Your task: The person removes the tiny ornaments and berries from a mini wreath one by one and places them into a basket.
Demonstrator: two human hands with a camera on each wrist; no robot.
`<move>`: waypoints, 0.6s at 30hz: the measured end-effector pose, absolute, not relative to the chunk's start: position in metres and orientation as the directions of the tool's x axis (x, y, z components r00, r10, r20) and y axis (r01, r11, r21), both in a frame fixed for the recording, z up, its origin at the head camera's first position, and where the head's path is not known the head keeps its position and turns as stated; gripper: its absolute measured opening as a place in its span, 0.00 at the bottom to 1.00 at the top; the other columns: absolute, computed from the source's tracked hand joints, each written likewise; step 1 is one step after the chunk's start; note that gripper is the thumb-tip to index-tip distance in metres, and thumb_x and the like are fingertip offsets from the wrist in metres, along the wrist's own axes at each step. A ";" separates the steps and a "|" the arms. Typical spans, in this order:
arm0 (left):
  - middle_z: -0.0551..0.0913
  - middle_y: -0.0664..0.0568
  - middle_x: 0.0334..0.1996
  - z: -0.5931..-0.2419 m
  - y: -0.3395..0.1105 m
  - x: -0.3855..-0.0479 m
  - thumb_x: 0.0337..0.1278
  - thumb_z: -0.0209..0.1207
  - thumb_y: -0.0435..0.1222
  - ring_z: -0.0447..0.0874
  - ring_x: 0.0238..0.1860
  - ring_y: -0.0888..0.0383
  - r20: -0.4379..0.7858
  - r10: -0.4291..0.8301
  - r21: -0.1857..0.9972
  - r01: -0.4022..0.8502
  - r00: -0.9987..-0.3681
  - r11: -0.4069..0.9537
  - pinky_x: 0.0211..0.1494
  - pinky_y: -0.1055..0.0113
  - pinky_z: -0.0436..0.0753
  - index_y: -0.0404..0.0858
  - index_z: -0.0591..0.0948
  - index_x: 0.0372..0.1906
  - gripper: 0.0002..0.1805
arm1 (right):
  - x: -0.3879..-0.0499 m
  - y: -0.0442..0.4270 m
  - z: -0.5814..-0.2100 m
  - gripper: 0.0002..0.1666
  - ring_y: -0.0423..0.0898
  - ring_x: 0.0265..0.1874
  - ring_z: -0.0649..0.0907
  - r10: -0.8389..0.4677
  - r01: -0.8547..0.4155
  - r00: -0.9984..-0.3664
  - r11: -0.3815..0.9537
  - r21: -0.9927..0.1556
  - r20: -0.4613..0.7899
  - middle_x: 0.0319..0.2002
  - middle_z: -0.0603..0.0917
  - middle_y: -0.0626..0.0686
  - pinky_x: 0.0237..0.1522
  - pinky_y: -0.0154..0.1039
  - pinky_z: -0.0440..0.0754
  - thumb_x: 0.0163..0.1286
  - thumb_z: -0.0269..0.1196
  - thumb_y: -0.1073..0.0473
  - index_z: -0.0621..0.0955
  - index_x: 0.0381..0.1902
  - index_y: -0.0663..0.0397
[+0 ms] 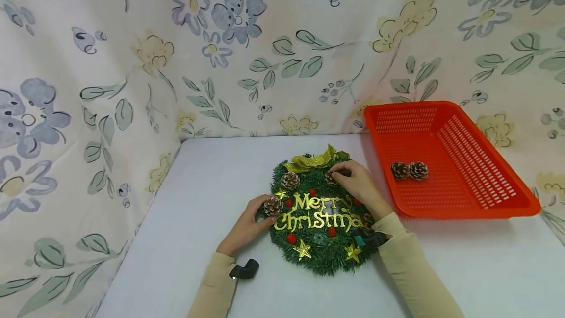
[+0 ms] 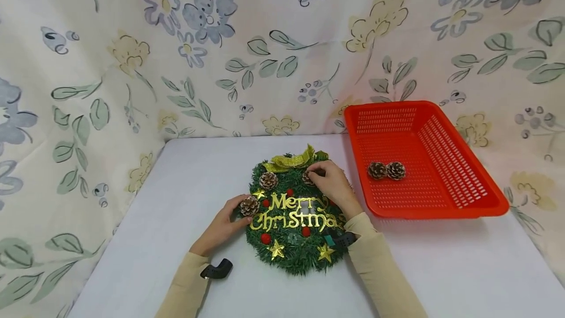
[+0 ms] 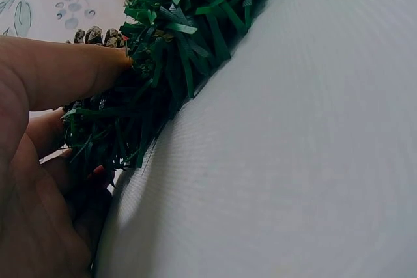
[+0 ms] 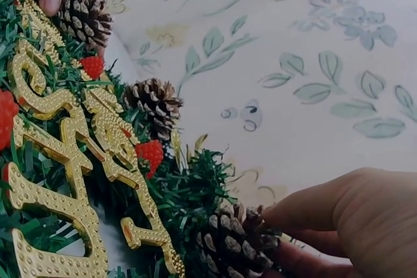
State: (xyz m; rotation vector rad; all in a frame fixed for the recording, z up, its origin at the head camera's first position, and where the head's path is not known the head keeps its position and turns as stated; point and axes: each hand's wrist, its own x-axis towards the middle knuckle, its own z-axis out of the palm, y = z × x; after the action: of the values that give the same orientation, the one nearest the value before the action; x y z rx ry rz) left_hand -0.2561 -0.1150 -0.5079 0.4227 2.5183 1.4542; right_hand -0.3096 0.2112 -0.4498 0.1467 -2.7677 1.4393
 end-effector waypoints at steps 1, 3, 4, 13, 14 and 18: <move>0.62 0.43 0.76 -0.508 -0.115 -0.256 0.65 0.65 0.38 0.57 0.78 0.41 -0.031 0.342 0.869 0.143 -0.939 0.473 0.78 0.37 0.61 0.51 0.69 0.74 0.34 | -0.309 0.211 -0.449 0.11 0.56 0.49 0.82 -0.075 -0.098 -0.995 0.571 -0.815 0.067 0.52 0.83 0.62 0.47 0.50 0.81 0.73 0.63 0.61 0.87 0.48 0.58; 0.62 0.43 0.76 -0.508 -0.115 -0.254 0.65 0.65 0.38 0.58 0.78 0.41 -0.028 0.339 0.870 0.143 -0.941 0.472 0.78 0.36 0.61 0.51 0.69 0.74 0.34 | -0.308 0.211 -0.448 0.10 0.57 0.49 0.82 -0.080 -0.105 -0.994 0.565 -0.818 0.072 0.52 0.83 0.62 0.48 0.51 0.81 0.73 0.63 0.61 0.87 0.48 0.58; 0.62 0.42 0.76 -0.508 -0.115 -0.253 0.65 0.66 0.38 0.58 0.78 0.41 -0.030 0.337 0.870 0.141 -0.941 0.472 0.78 0.36 0.61 0.50 0.69 0.74 0.34 | -0.307 0.210 -0.448 0.10 0.57 0.49 0.82 -0.084 -0.104 -0.994 0.561 -0.822 0.069 0.52 0.83 0.62 0.48 0.51 0.82 0.73 0.63 0.61 0.87 0.48 0.58; 0.63 0.44 0.75 -0.509 -0.113 -0.254 0.65 0.66 0.38 0.58 0.78 0.42 -0.025 0.348 0.877 0.147 -0.937 0.457 0.78 0.37 0.61 0.53 0.70 0.73 0.33 | -0.306 0.213 -0.448 0.10 0.55 0.47 0.83 -0.077 -0.109 -0.994 0.513 -0.851 0.081 0.50 0.85 0.62 0.45 0.43 0.81 0.74 0.62 0.62 0.85 0.48 0.60; 0.63 0.43 0.75 -0.508 -0.113 -0.255 0.65 0.66 0.39 0.58 0.78 0.41 -0.019 0.350 0.877 0.153 -0.937 0.455 0.78 0.37 0.61 0.53 0.70 0.73 0.33 | -0.306 0.213 -0.447 0.10 0.55 0.47 0.83 -0.072 -0.110 -0.994 0.508 -0.854 0.085 0.50 0.85 0.62 0.44 0.42 0.80 0.74 0.62 0.62 0.85 0.48 0.60; 0.63 0.42 0.75 -0.507 -0.117 -0.255 0.65 0.65 0.38 0.58 0.78 0.41 -0.025 0.332 0.878 0.139 -0.943 0.459 0.77 0.36 0.62 0.51 0.70 0.73 0.33 | -0.307 0.208 -0.446 0.10 0.54 0.47 0.83 -0.079 -0.117 -0.993 0.509 -0.853 0.089 0.50 0.87 0.61 0.45 0.42 0.81 0.73 0.63 0.61 0.86 0.48 0.58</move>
State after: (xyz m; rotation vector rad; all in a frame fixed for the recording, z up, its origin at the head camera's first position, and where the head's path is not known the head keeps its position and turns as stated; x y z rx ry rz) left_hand -0.2548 -0.1168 -0.5070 0.4112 2.5138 1.4848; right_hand -0.3074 0.2084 -0.4460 0.1753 -2.6954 1.5288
